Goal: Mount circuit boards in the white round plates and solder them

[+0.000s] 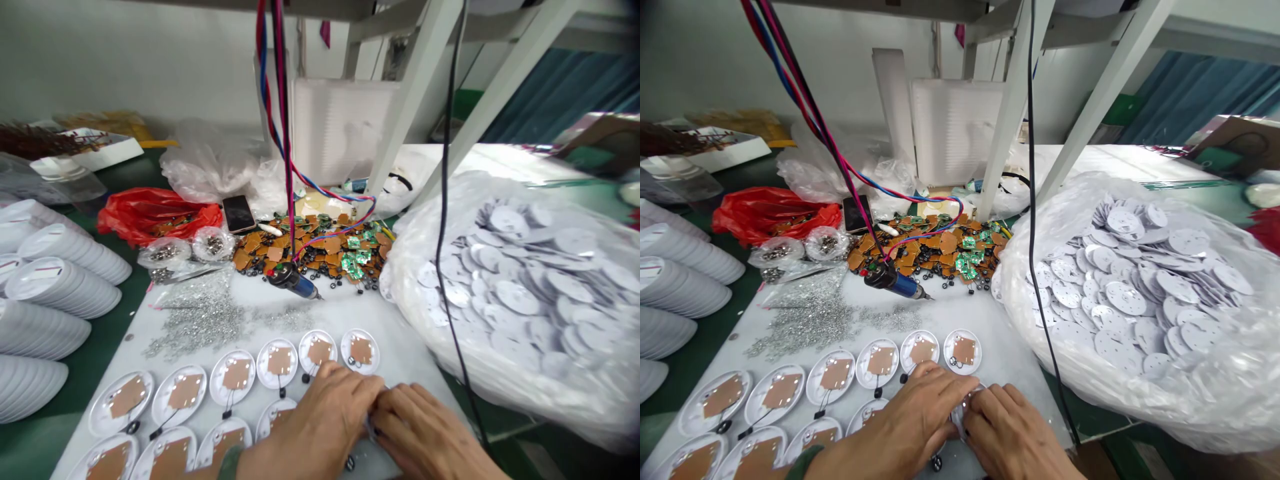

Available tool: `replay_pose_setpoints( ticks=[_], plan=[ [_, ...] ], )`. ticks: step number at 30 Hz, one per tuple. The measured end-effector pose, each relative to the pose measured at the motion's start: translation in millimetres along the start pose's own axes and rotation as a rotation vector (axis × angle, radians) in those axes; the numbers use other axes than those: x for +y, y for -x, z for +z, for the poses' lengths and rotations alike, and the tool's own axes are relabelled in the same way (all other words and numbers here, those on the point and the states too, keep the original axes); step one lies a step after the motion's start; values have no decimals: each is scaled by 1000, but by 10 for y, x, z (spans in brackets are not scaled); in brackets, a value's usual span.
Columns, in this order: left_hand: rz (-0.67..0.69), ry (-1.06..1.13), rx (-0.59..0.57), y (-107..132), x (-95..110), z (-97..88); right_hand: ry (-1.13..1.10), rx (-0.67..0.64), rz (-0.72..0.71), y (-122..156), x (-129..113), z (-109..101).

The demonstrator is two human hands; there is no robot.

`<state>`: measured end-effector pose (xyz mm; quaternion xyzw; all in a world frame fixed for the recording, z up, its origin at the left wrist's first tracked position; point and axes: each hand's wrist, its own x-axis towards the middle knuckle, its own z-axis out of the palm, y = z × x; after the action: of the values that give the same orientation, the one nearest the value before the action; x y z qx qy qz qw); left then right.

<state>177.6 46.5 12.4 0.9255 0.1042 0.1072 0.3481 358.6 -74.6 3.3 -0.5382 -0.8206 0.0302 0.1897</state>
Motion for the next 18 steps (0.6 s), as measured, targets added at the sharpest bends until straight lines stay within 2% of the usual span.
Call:
replay_pose_setpoints(
  ticks=[4,11,18],
  plan=[
    [-22,80,-11,-9,7,1,34,-111,-1,28,-52,-58],
    [-25,107,-9,6,20,-6,59,-21,3,49,-43,50],
    [-48,110,-28,10,54,-59,-9,-62,58,114,-42,23]
  ],
)
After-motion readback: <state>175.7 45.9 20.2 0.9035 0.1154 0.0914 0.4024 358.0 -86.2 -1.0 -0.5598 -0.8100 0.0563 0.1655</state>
